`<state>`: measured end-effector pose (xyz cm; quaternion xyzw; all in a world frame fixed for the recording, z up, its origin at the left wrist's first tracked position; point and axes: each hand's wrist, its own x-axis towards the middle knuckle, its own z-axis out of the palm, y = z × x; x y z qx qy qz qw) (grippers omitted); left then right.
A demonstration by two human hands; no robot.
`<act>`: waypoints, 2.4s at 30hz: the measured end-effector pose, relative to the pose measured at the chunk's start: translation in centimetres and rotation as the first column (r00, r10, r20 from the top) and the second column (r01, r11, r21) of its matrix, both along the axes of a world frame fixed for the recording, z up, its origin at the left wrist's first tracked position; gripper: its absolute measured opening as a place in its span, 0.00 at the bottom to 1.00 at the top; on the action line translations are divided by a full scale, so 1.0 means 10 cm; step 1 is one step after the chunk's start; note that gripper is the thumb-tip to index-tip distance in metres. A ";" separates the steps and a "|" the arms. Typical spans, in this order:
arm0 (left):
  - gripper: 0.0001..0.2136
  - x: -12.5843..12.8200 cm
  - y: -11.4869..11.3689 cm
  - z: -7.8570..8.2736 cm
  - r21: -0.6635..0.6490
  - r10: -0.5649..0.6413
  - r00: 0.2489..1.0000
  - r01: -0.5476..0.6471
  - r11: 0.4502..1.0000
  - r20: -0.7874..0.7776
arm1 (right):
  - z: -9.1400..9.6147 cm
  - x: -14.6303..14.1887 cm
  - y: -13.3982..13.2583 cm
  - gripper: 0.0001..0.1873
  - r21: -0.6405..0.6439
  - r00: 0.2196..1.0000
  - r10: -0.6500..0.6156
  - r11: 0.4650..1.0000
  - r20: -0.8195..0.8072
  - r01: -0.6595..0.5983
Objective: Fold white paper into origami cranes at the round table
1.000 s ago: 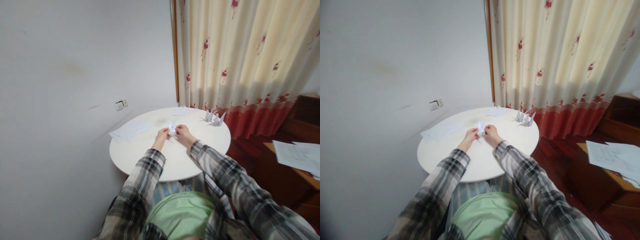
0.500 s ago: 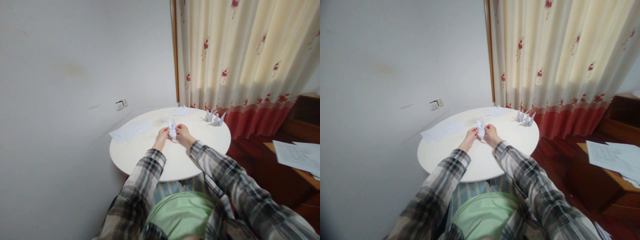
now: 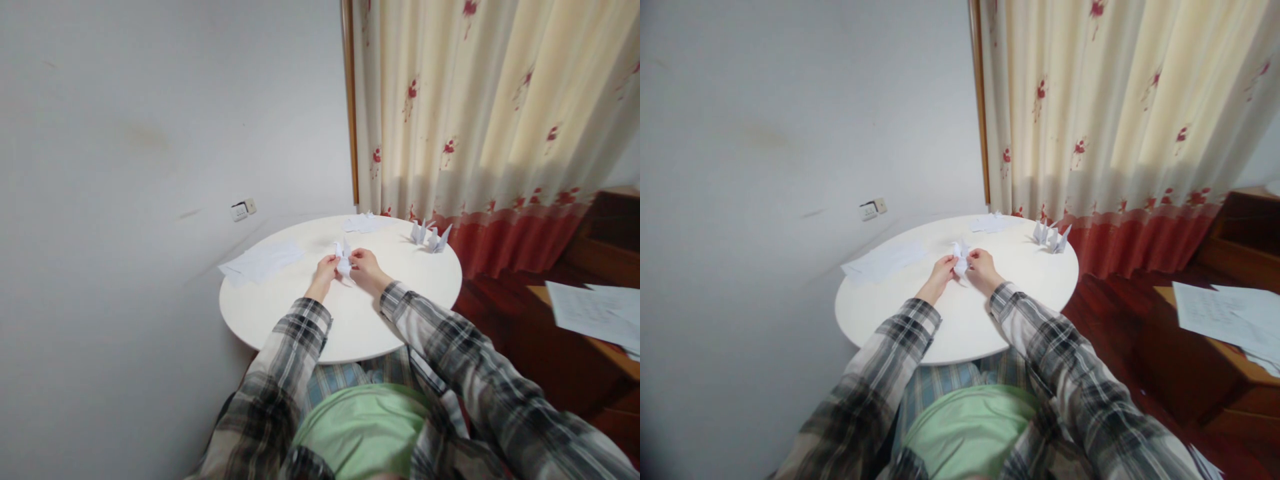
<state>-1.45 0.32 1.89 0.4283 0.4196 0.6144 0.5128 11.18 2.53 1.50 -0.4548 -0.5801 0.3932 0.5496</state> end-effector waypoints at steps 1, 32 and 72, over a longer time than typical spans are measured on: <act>0.04 0.00 -0.01 0.00 0.001 0.003 1.000 -0.003 1.000 -0.010 | 0.01 0.00 -0.02 0.02 -0.008 1.000 0.016 1.000 0.003 -0.016; 0.04 0.03 -0.03 0.04 -0.002 0.029 0.998 -0.029 1.000 0.060 | 0.00 -0.02 0.02 0.08 -0.006 0.990 -0.021 1.000 -0.138 0.020; 0.04 0.01 0.04 0.02 -0.006 0.060 0.998 -0.060 0.998 0.032 | 0.15 0.05 -0.17 0.06 -0.029 0.983 0.071 0.997 -0.170 -0.077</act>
